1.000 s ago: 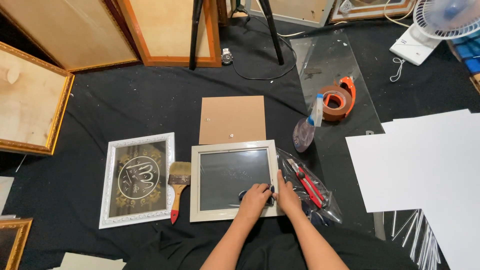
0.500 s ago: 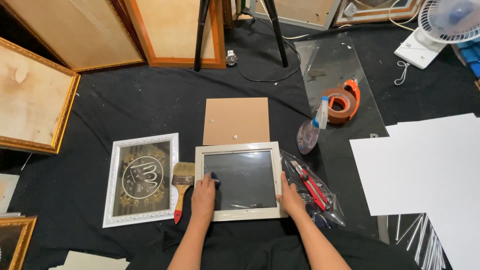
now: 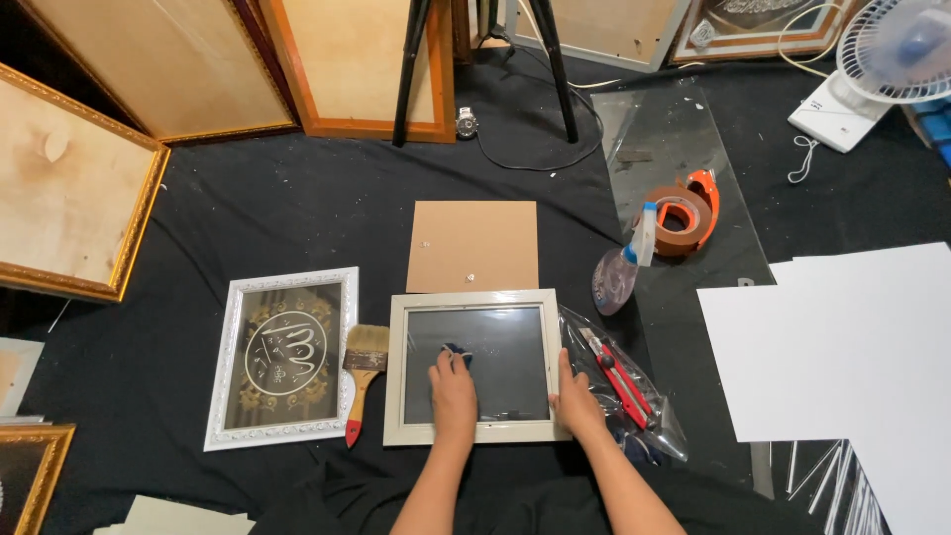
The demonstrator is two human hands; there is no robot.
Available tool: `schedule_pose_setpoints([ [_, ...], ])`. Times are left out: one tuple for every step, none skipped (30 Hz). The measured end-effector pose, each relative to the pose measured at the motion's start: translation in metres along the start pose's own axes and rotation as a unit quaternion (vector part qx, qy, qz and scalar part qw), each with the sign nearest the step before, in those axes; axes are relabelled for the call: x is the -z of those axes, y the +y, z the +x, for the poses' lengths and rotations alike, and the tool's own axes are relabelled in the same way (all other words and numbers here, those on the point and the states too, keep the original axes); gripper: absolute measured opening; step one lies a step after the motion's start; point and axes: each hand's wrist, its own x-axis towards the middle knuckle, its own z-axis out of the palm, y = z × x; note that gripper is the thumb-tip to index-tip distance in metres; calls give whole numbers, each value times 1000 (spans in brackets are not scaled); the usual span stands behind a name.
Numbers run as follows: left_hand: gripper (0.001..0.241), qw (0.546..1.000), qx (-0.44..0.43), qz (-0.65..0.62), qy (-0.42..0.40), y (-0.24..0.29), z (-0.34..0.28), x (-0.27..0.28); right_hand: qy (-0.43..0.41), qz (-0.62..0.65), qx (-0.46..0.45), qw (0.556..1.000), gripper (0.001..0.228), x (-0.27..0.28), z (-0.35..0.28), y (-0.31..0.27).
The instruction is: Cleaning a glass pane for a picture frame using a brush to dust, then spray cleaner and a cloth to wipe the surface.
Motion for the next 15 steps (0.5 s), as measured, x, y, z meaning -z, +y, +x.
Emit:
schedule_pose_setpoints([
  [55, 1000, 0, -1, -1, 13, -2, -3, 0, 0, -1, 1000, 89, -1, 1, 0],
  [52, 1000, -8, 6, 4, 25, -5, -7, 0, 3, 0, 1000, 90, -2, 2, 1],
  [49, 1000, -16, 12, 9, 39, -5, -11, 1, 5, 1, 1000, 91, -1, 4, 2],
  [49, 1000, -17, 11, 10, 50, -6, -16, 2, 5, 0, 1000, 91, -3, 6, 4],
  [51, 999, -38, -8, 6, 61, -6, -21, 7, 1, 6, 1000, 90, -5, 8, 5],
  [53, 998, -58, -27, 2, 72, -7, -26, 11, -3, 12, 1000, 90, -7, 10, 7],
  [53, 998, -57, -28, 2, 82, -7, -28, 11, -4, 12, 1000, 90, -9, 13, 9],
  [50, 996, -45, -65, -29, 93, -6, -30, 17, -2, 21, 1000, 90, -11, 16, 11],
  [48, 992, -34, -101, -61, 103, -6, -32, 23, 1, 29, 999, 91, -13, 19, 13],
  [48, 992, -34, -101, -61, 109, -3, -31, 23, 0, 29, 999, 91, -10, 16, 12],
  [57, 987, -36, -119, -105, 113, -1, -30, 10, -1, 26, 1000, 90, -8, 13, 10],
  [68, 978, -39, -137, -150, 117, 2, -29, -2, -3, 24, 1000, 89, -6, 10, 8],
  [68, 978, -39, -137, -150, 122, 4, -23, -2, -2, 24, 1000, 89, -3, 6, 5],
  [63, 975, -38, -133, -173, 126, 6, -17, -11, 2, 14, 1000, 91, 0, 2, 1],
  [57, 971, -38, -130, -195, 131, 8, -11, -19, 5, 4, 1000, 94, 4, -1, -2],
])
